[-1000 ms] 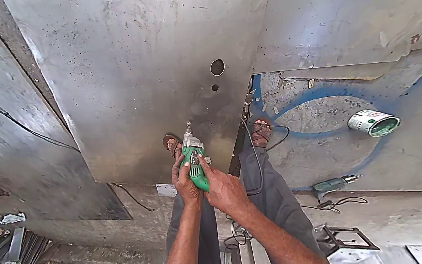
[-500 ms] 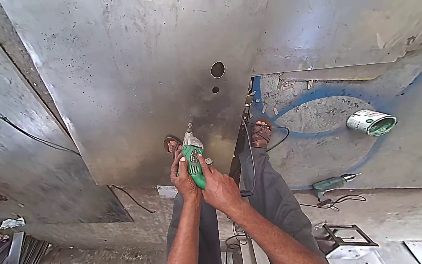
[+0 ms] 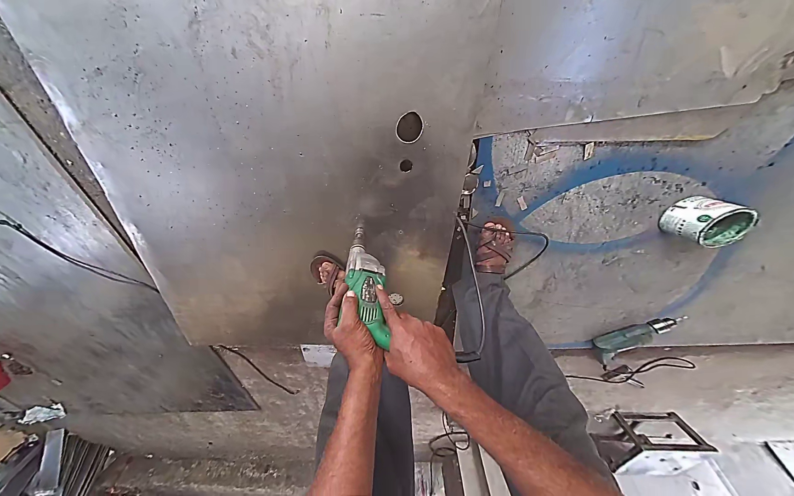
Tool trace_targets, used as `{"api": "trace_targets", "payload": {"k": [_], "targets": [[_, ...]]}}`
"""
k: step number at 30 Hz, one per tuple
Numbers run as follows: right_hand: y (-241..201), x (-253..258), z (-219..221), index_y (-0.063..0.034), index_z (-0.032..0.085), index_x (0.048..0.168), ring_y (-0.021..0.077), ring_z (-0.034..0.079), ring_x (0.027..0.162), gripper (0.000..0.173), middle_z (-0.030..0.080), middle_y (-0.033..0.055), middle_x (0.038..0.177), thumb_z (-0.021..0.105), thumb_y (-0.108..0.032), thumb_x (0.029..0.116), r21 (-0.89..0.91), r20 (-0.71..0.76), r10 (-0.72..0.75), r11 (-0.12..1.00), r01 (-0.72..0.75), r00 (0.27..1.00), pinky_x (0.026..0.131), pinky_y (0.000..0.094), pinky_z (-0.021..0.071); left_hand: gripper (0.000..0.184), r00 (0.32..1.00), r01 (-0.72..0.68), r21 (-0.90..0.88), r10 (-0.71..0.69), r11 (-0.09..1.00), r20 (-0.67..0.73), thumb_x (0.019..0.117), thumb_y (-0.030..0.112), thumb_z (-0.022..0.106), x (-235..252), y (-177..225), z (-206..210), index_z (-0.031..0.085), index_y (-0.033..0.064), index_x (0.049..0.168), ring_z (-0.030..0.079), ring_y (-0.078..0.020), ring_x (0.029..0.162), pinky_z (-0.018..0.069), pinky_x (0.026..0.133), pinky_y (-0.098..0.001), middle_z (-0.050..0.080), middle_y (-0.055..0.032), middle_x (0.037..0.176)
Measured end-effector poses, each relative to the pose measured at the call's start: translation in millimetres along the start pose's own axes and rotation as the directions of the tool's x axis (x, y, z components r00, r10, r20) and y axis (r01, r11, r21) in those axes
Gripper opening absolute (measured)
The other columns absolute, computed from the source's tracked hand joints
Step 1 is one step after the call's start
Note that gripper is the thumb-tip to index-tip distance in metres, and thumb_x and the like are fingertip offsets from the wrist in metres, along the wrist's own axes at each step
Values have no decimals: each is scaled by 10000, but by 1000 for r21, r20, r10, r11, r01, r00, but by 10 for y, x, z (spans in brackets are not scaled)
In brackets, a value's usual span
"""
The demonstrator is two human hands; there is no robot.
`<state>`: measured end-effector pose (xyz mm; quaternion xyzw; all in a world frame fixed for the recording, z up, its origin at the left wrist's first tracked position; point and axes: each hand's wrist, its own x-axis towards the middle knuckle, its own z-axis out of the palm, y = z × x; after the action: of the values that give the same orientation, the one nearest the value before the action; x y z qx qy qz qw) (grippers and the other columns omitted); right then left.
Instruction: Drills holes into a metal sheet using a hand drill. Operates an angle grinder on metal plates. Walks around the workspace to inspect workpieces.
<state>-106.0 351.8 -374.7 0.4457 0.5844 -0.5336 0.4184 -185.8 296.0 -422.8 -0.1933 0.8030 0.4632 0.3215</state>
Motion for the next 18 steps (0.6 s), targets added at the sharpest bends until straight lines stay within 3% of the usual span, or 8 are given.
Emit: {"api": "trace_targets", "payload": {"k": [6,13,18], "targets": [[18,18,-4,-370,54,1666,344,706,857,1046,691,140,1102,673,-251,832,-3,-27,-19,1000,19,999,667,541,567,276,1000,-18,10,18,1000,14,1008,26,524,15,4,4,645,-97,1224,702,-297,1081,602,902,-425,686,-230,1238],[-22,4,-43,-393,65,1662,342,708,815,1050,713,120,999,683,-242,825,-48,-16,5,999,-5,1000,639,547,555,279,1000,-17,8,18,1000,-13,1017,29,502,-2,-19,-14,635,-96,1228,701,-296,1090,596,918,-428,683,-231,1248],[-30,14,-56,-393,63,1662,348,710,837,1040,717,125,1019,675,-244,834,-35,-3,17,999,-17,1000,659,551,557,265,1000,-28,27,28,999,-5,1010,24,514,14,0,7,647,-101,1203,696,-299,1103,594,926,-427,684,-232,1247]]}}
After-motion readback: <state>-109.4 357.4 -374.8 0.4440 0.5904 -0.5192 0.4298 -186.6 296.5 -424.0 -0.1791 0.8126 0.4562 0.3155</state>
